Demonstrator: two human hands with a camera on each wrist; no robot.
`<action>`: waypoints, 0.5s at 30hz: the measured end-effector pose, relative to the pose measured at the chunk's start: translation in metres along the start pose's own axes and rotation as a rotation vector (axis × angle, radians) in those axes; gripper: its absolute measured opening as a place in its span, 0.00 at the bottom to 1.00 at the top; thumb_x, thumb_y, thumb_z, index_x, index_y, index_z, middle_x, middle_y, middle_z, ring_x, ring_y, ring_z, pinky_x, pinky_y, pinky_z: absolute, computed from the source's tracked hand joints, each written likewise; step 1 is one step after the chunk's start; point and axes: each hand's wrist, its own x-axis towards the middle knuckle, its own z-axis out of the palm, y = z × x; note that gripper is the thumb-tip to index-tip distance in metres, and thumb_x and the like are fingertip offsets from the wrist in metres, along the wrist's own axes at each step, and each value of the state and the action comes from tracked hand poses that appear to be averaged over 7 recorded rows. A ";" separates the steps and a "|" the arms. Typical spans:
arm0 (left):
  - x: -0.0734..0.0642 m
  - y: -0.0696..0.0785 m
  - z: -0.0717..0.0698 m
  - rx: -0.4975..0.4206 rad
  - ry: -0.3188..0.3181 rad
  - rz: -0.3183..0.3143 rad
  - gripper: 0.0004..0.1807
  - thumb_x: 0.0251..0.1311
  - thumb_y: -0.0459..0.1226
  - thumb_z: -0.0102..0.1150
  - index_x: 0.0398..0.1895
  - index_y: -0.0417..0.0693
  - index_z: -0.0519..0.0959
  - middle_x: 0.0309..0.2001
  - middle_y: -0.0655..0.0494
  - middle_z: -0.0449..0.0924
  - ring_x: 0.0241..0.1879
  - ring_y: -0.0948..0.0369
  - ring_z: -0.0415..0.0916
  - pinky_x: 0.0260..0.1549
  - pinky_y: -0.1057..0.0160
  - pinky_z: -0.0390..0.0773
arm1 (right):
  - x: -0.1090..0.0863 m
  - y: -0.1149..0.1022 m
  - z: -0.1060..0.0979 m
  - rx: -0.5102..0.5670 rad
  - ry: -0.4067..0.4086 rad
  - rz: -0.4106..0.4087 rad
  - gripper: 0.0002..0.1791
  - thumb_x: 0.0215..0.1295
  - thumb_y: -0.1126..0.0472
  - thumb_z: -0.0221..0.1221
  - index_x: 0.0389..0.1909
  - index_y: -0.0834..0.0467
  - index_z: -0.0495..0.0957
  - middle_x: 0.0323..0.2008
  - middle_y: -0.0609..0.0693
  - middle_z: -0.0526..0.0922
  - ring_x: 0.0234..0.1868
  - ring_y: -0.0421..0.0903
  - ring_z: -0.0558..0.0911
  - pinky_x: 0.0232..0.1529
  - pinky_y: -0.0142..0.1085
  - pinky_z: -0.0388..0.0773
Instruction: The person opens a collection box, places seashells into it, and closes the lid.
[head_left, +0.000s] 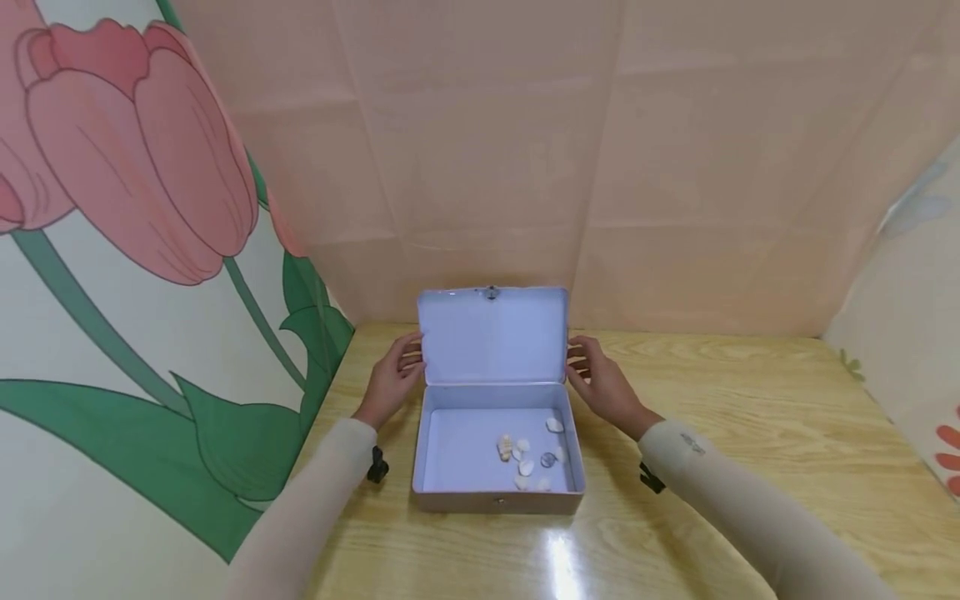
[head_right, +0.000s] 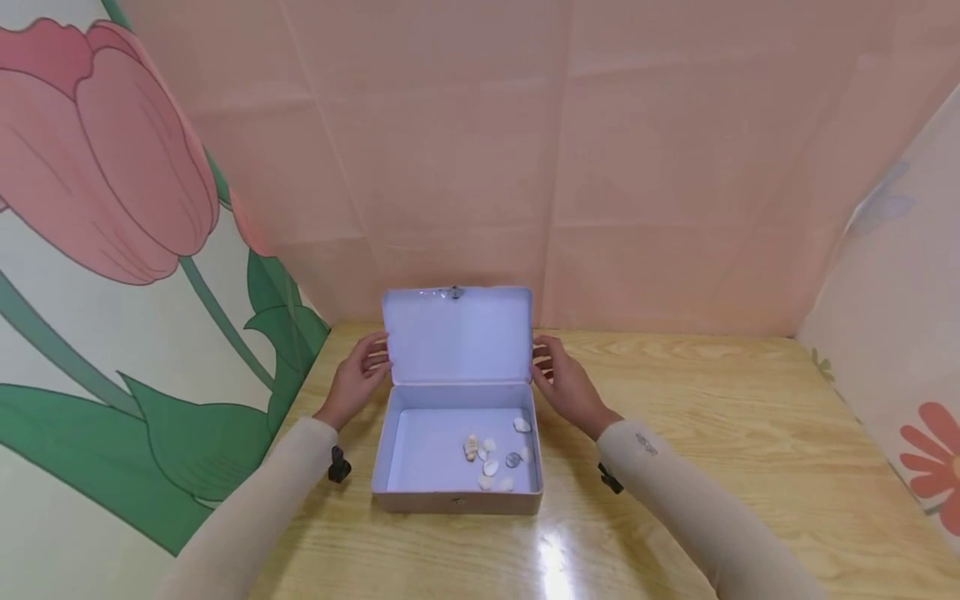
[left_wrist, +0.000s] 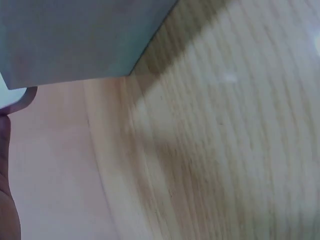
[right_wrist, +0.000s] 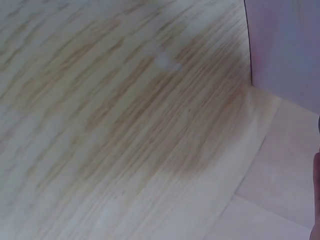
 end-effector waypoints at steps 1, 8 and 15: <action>-0.001 0.000 0.000 0.007 -0.001 0.012 0.29 0.63 0.25 0.58 0.67 0.53 0.69 0.55 0.42 0.76 0.53 0.49 0.78 0.49 0.55 0.78 | -0.001 -0.001 0.000 -0.001 0.000 -0.006 0.28 0.69 0.63 0.59 0.65 0.55 0.59 0.51 0.57 0.78 0.46 0.53 0.83 0.44 0.46 0.81; -0.009 -0.018 -0.002 0.074 0.012 0.075 0.27 0.64 0.30 0.60 0.64 0.58 0.70 0.56 0.50 0.76 0.53 0.53 0.78 0.47 0.58 0.79 | -0.009 -0.005 -0.002 -0.007 -0.003 -0.081 0.26 0.68 0.65 0.58 0.63 0.57 0.59 0.52 0.56 0.75 0.48 0.53 0.83 0.44 0.44 0.81; -0.016 -0.015 -0.002 0.205 0.020 0.160 0.23 0.63 0.29 0.61 0.61 0.48 0.71 0.56 0.48 0.77 0.51 0.51 0.80 0.44 0.59 0.81 | -0.019 -0.009 -0.007 -0.088 0.010 -0.139 0.24 0.68 0.66 0.59 0.60 0.56 0.62 0.52 0.52 0.74 0.48 0.51 0.83 0.45 0.45 0.81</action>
